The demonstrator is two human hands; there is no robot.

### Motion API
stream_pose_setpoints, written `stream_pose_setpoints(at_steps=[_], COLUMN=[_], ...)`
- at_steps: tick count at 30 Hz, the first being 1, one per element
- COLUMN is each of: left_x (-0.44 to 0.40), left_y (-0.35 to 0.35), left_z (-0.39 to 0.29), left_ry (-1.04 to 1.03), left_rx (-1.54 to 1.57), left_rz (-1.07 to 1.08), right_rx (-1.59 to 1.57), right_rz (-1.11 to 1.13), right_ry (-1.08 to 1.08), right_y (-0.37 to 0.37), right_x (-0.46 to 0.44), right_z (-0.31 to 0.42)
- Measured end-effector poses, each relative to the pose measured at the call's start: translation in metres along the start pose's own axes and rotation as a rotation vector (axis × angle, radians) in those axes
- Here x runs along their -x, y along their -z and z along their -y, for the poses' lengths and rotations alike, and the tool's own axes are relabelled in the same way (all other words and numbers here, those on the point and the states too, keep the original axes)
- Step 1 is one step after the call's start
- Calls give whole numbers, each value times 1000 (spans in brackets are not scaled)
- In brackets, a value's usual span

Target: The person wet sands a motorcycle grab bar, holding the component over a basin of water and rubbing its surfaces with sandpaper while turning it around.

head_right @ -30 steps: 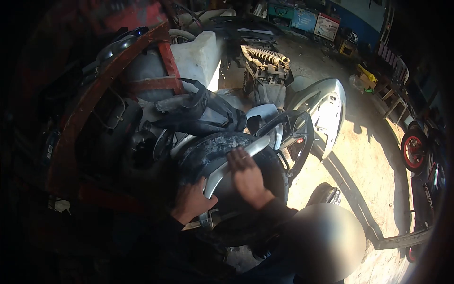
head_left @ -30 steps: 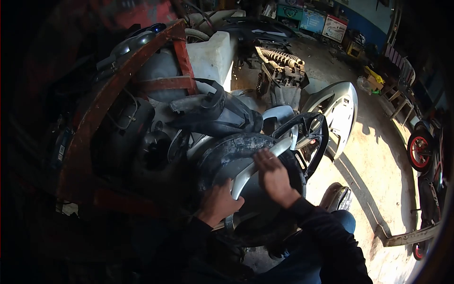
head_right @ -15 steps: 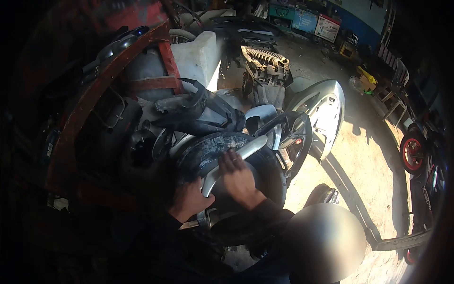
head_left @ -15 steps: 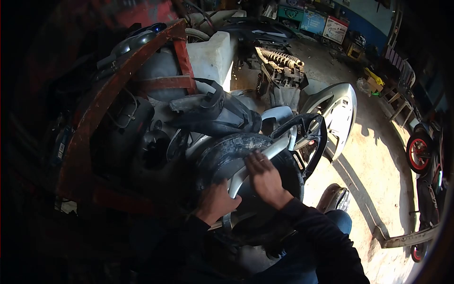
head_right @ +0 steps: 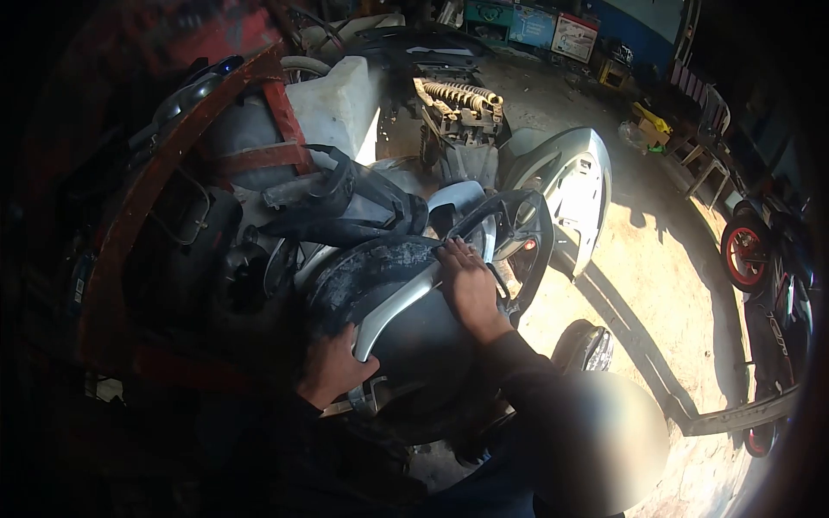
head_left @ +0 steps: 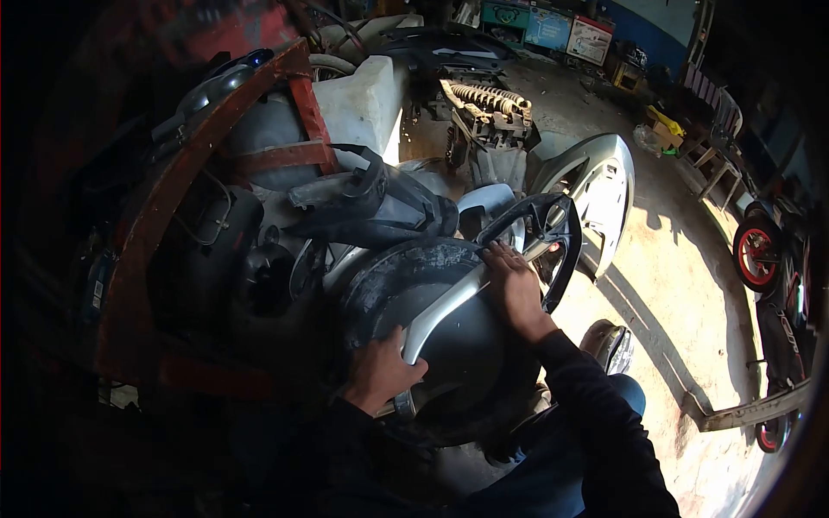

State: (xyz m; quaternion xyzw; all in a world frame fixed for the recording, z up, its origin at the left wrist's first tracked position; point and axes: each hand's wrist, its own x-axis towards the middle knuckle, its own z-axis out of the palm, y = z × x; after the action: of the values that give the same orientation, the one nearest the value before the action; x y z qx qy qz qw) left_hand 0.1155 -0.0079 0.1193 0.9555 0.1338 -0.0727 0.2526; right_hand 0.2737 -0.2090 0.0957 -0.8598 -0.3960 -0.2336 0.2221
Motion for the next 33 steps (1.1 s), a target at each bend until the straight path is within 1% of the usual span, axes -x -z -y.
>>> stream_pose_setpoints(at_steps=[2, 3, 4, 6, 7, 8, 10, 11, 12, 14, 16, 18, 19, 20, 22, 23, 24, 26, 27, 28, 29, 30, 31, 32, 33], left_x=[1, 3, 0, -1, -1, 0, -2, 1, 1, 0, 1, 2, 3, 4, 4, 3, 3, 5, 4, 2, 1, 2, 2, 3, 5], left_y=[2, 2, 4, 5, 3, -1, -1, -3, -2, 1, -2, -3, -2, -3, -2, -3, -5, -9, -9, -6, -5, -7, -8, -8, -7], left_z=[-2, -1, -2, 0, 1, 2, -1, -1, -2, -2, -3, -6, -5, -3, -1, -2, -3, -1, -1, -1, -1, -1, -3, -4, -3], left_ry=[-18, -23, -28, -13, -12, -19, -42, -32, -25, -17, -2, 0, -11, -21, -34, -39, -44, -40, -35, -39, -43, -44, -42, -48, -58], left_rx=[-21, -44, -47, -8, -7, -20, -40, -15, 3, 7, 31, -12, -26, -23, -25, -24, -23, -42, -60, -61, -57, -52, -46, -55, -72], left_rz=[-25, -46, -49, 1, 2, -15, -39, -59, -81, -57, -39, -78, -74, -85, -92, -110, -124, -127, -144, -145, -131, -114, -118, -114, -104], right_rx=[34, 31, -20, 0, 57, 56, 78, 47, 34, -110, -57, 51, 62, -11, -40, -56, -160, -51, -26, -23, -116, -211, -363, -332, -235], right_rz=[34, 49, 95, 31, -21, -13, 21, 57, 55, -21, -72, -106, -93, -108, -181, -194, -171, -218, -169, -172, -123, -69, 14, 151, -18], right_ry=[101, 245, 245, 26, -111, -113, 45, 206, 281, 149, -201, -44, 133, 148, 4, -131, -249, -231, -132, -134, -195, -258, -449, -602, -364], right_y=[7, 4, 3, 5, -11, -8, 0, -1, 3, -2, 0, -3, -5, -14, -8, -7, 1, -4, -3, -1, 2, 5, 13, 19, 17], right_x=[9, 25, 30, 10, 8, 13, 20, 33, 39, 24, 3, 21, 36, 45, 25, 15, 11, 20, 28, 24, 16, 10, 1, -4, 1], right_z=[22, 42, 45, 7, -30, -22, 20, 51, 70, 33, -9, 13, 35, 42, 16, -4, -16, -3, 3, -4, -18, -31, -42, -46, -43])
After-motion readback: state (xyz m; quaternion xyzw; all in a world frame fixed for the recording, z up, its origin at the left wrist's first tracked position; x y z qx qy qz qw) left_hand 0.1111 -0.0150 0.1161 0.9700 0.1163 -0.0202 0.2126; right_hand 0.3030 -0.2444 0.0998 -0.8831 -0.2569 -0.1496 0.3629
